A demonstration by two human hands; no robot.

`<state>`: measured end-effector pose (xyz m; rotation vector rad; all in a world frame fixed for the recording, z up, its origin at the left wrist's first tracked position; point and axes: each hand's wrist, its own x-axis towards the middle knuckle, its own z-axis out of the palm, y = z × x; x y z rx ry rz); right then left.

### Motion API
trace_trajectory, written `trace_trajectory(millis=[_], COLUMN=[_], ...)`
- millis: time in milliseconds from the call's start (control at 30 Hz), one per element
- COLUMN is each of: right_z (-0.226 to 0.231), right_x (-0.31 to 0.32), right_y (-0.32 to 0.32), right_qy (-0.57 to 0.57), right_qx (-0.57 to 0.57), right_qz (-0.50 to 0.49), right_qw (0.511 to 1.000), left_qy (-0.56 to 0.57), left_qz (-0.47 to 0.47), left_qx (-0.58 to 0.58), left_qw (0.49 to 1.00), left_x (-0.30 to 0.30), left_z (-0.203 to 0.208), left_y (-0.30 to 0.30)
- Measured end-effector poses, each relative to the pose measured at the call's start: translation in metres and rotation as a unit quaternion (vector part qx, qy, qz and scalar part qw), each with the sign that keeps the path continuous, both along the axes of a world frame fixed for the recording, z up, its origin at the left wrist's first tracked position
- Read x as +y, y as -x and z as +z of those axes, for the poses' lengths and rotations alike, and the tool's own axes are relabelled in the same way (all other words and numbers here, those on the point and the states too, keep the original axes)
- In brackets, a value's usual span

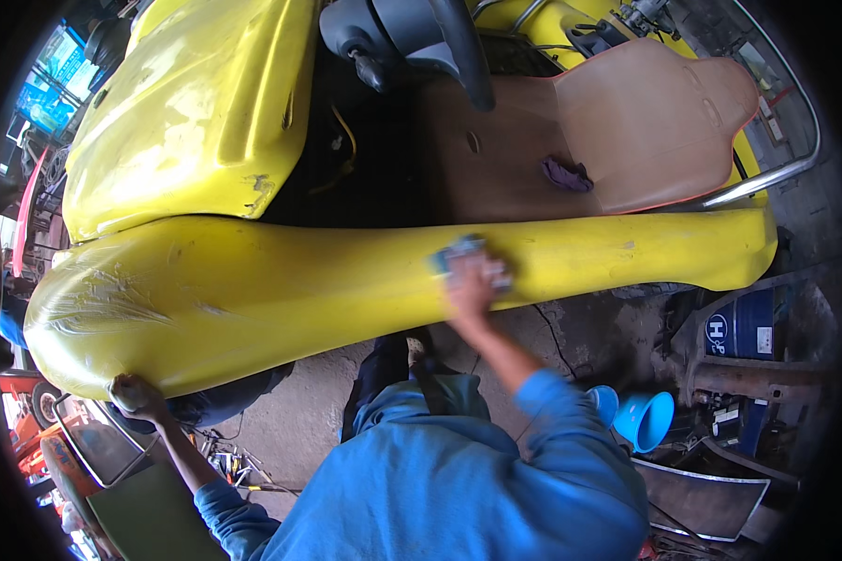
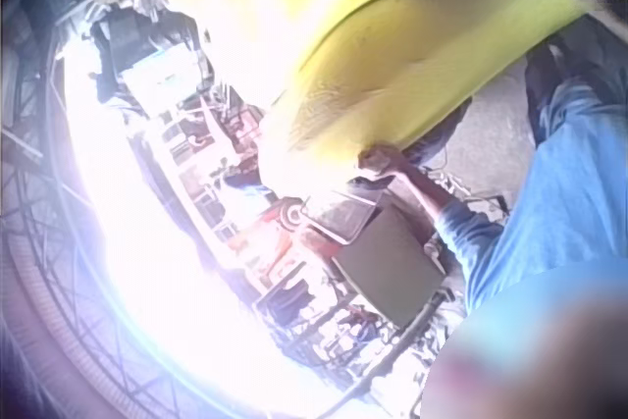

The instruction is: The person scrubs the yellow body of a small vehicle with a green sponge, then wipes it with a purple cloth. The person moves around the vehicle to clean different sections, including the hood and side panels.

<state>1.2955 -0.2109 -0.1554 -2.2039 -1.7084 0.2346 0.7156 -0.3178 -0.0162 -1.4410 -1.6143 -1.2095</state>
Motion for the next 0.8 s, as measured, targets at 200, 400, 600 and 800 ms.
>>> trace_trajectory(millis=[200, 400, 600, 800], right_z=[0.074, 0.017, -0.001, 0.012], right_x=[-0.028, -0.012, -0.037, -0.011], right_y=[0.234, 0.123, -0.179, -0.206], right_qy=[-0.219, -0.355, -0.032, -0.113], right_qx=[0.187, -0.005, -0.21, -0.148], right_qz=[0.297, 0.354, -0.003, -0.348], right_qw=[0.91, 0.865, 0.977, 0.919], left_qy=[0.012, 0.092, 0.045, 0.019], left_qz=[0.049, 0.094, 0.064, 0.059], left_qx=[-0.027, 0.021, 0.079, 0.041], left_qw=[0.998, 0.991, 0.994, 0.997], left_x=[0.007, 0.01, 0.02, 0.019], left_z=[0.015, 0.023, 0.017, 0.012], left_y=[-0.025, -0.054, -0.058, -0.054])
